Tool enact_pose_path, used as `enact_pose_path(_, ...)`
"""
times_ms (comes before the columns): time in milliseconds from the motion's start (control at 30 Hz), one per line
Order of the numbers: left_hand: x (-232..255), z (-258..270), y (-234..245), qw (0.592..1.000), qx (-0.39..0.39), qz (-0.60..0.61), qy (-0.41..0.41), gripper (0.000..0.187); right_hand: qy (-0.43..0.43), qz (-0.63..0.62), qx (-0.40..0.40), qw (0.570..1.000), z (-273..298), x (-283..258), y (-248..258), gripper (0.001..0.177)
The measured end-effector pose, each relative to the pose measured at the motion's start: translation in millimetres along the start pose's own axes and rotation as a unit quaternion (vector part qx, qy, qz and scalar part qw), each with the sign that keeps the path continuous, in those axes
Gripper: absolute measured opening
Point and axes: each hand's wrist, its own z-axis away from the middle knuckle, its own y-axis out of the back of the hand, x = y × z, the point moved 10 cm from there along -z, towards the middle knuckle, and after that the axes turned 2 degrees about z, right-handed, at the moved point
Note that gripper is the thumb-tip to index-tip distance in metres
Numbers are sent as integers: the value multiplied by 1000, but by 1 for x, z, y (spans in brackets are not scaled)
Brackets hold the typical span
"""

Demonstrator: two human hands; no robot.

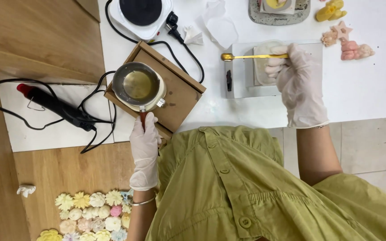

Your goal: The person is melting wax and preparing it for candle making using a small pot and a spoon.

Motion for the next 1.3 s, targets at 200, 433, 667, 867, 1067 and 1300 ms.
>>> enact_pose_path(200, -5, -5, -1, 1000, -4, -11, -13, 32, 34, 30, 126, 991, 13, -14, 84, 39)
enact_pose_path(433, -3, -4, -1, 1000, -2, -20, -19, 33, 69, 74, 163, 981, 22, -21, 88, 39)
enact_pose_path(667, -1, -1, -1, 1000, -1, -19, -8, 33, 150, 250, 161, 943, 35, -47, 38, 35)
enact_pose_path(867, -3, 0, -2, 1000, 4, 1, -10, 32, 212, 337, 158, 904, 55, -68, 4, 31)
enact_pose_path(1067, 0, 3, -2, 1000, 12, -2, -3, 29, 197, 190, 83, 958, 44, -46, -74, 33)
enact_pose_path(1300, 6, 3, -3, 999, 21, -38, -28, 30, -10, 124, -118, 985, 7, 79, -164, 40)
